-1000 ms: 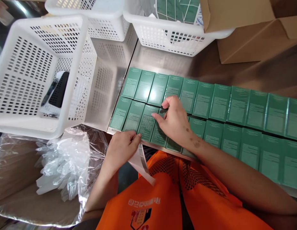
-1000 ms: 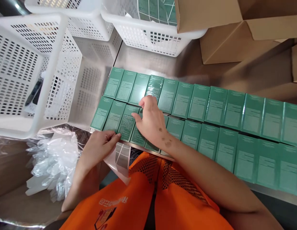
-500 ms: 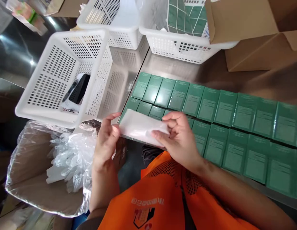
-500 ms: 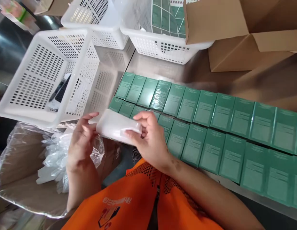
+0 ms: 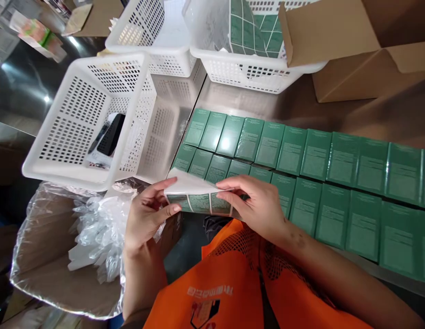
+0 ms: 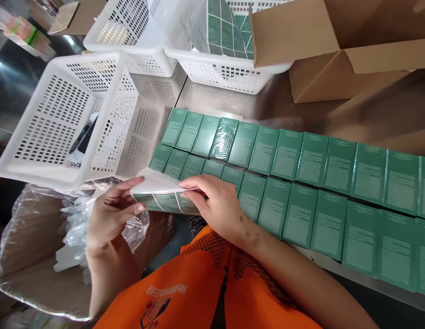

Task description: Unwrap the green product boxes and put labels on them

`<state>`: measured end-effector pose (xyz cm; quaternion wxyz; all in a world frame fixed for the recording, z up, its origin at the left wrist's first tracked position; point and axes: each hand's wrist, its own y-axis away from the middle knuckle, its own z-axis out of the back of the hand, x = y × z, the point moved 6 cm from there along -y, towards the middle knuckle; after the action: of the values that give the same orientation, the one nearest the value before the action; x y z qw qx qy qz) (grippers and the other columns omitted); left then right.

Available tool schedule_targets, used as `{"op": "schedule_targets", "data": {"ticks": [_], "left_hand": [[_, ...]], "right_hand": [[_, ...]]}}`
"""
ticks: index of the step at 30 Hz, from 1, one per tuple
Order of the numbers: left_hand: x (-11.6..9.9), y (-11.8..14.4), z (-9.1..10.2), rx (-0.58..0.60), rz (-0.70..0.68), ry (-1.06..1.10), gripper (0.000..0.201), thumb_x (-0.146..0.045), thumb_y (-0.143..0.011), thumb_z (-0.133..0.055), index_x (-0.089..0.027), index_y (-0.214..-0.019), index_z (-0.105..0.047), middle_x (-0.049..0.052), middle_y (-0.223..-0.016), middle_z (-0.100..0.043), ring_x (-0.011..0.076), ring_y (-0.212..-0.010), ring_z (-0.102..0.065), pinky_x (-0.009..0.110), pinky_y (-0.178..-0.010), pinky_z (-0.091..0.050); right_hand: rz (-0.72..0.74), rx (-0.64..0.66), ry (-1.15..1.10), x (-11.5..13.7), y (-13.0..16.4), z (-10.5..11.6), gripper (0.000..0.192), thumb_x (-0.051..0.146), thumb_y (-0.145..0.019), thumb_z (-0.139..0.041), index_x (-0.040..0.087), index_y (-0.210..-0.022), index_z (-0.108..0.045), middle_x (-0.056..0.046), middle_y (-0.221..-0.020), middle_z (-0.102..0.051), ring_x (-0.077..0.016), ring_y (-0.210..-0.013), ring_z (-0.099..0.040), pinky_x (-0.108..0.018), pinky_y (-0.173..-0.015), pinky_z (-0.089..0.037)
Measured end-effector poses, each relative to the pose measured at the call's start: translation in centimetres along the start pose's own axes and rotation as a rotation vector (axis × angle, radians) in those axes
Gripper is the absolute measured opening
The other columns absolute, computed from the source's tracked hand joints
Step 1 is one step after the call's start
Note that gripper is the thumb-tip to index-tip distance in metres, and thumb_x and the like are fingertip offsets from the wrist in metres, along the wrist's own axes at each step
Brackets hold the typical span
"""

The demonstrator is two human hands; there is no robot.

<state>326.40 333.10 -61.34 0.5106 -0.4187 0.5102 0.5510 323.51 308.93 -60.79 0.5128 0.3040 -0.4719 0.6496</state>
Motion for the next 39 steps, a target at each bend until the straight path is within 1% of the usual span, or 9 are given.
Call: {"op": "schedule_targets", "data": {"ticks": [4, 10, 17, 19, 23, 27, 30, 34, 39], "left_hand": [[0.3, 0.3, 0.4, -0.074, 0.058, -0.054, 0.034, -0.016, -0.063, -0.088, -0.020, -0.096, -0.082, -0.008, -0.047, -0.045, 0.0024, -0.043, -0.036, 0.010, -0.042, -0.033], [0.9, 0.2, 1.9, -0.291, -0.051, -0.047, 0.026, -0.026, -0.065, -0.090, -0.020, -0.088, -0.081, -0.001, -0.064, -0.069, 0.0078, -0.054, -0.057, 0.015, -0.052, -0.048], [1.8, -0.4, 2.3, -0.144, -0.141, -0.082, 0.023, -0.030, -0.068, -0.090, -0.022, -0.086, -0.077, 0.003, -0.098, -0.068, 0.0157, -0.094, -0.064, 0.022, -0.078, -0.054], [2.0, -0.2, 2.3, -0.157, -0.111, -0.069, 0.021, -0.037, -0.074, -0.086, -0.020, -0.080, -0.074, 0.004, -0.097, -0.069, 0.0160, -0.089, -0.064, 0.022, -0.071, -0.053], [3.3, -0.1, 2.7, -0.271, 0.024, 0.043, 0.039, -0.052, -0.075, -0.083, -0.018, -0.068, -0.066, -0.002, -0.064, -0.061, 0.0088, -0.057, -0.050, 0.018, -0.053, -0.043], [4.7, -1.0, 4.8, -0.443, 0.042, 0.131, 0.044, -0.055, -0.065, -0.089, -0.017, -0.069, -0.065, -0.005, -0.065, -0.056, 0.0080, -0.062, -0.046, 0.018, -0.058, -0.040], [5.5, -1.8, 7.2, -0.531, 0.019, 0.170, 0.047, -0.058, -0.067, -0.086, -0.018, -0.073, -0.063, -0.004, -0.071, -0.057, 0.0092, -0.068, -0.049, 0.020, -0.066, -0.044], [5.8, -2.2, 9.7, -0.585, 0.008, 0.087, 0.041, -0.055, -0.072, -0.083, -0.018, -0.076, -0.067, -0.002, -0.079, -0.062, 0.0103, -0.076, -0.053, 0.020, -0.073, -0.045], [5.4, -2.3, 8.4, -0.501, 0.078, 0.028, 0.032, -0.046, -0.080, -0.074, -0.018, -0.068, -0.064, -0.003, -0.062, -0.055, 0.0107, -0.058, -0.046, 0.022, -0.055, -0.039]], "right_hand": [[-0.031, 0.076, -0.015, 0.0, -0.2, 0.0, 0.019, 0.017, -0.087, -0.077, 0.025, -0.105, -0.073, 0.000, -0.095, -0.076, -0.0133, -0.073, -0.070, -0.024, -0.068, -0.058], [-0.054, 0.173, 0.027, 0.4, -0.6, -0.7, 0.021, 0.010, -0.087, -0.075, 0.023, -0.102, -0.077, 0.001, -0.094, -0.078, -0.0129, -0.077, -0.072, -0.022, -0.072, -0.055], [-0.235, 0.217, 0.037, -0.2, -0.4, -1.0, 0.011, 0.024, -0.097, -0.067, 0.025, -0.107, -0.067, 0.007, -0.076, -0.075, -0.0095, -0.050, -0.059, -0.024, -0.054, -0.042], [-0.222, 0.242, 0.078, -0.3, -0.5, -1.1, 0.004, 0.026, -0.099, -0.062, 0.024, -0.104, -0.062, 0.007, -0.076, -0.075, -0.0097, -0.049, -0.058, -0.026, -0.053, -0.040], [0.125, 0.162, 0.266, 1.5, -0.7, -1.2, 0.014, 0.020, -0.101, -0.056, 0.022, -0.089, -0.062, -0.001, -0.091, -0.075, -0.0158, -0.077, -0.066, -0.031, -0.070, -0.046], [0.591, 0.254, 0.260, 4.8, 1.0, -2.2, 0.022, 0.016, -0.102, -0.053, 0.024, -0.089, -0.068, 0.003, -0.087, -0.074, -0.0150, -0.087, -0.066, -0.035, -0.081, -0.048], [0.696, 0.319, 0.045, 6.5, 1.7, -1.5, 0.032, 0.016, -0.106, -0.043, 0.022, -0.092, -0.070, 0.004, -0.085, -0.075, -0.0132, -0.089, -0.067, -0.033, -0.082, -0.052], [0.489, 0.216, -0.106, 5.7, -0.8, 0.5, 0.010, 0.028, -0.098, -0.066, 0.025, -0.092, -0.072, 0.001, -0.082, -0.074, -0.0147, -0.082, -0.068, -0.031, -0.078, -0.058], [-0.159, 0.160, -0.155, -0.8, -5.1, 0.1, 0.015, 0.039, -0.089, -0.075, 0.025, -0.082, -0.073, 0.000, -0.076, -0.074, -0.0163, -0.068, -0.066, -0.030, -0.058, -0.053]]}}
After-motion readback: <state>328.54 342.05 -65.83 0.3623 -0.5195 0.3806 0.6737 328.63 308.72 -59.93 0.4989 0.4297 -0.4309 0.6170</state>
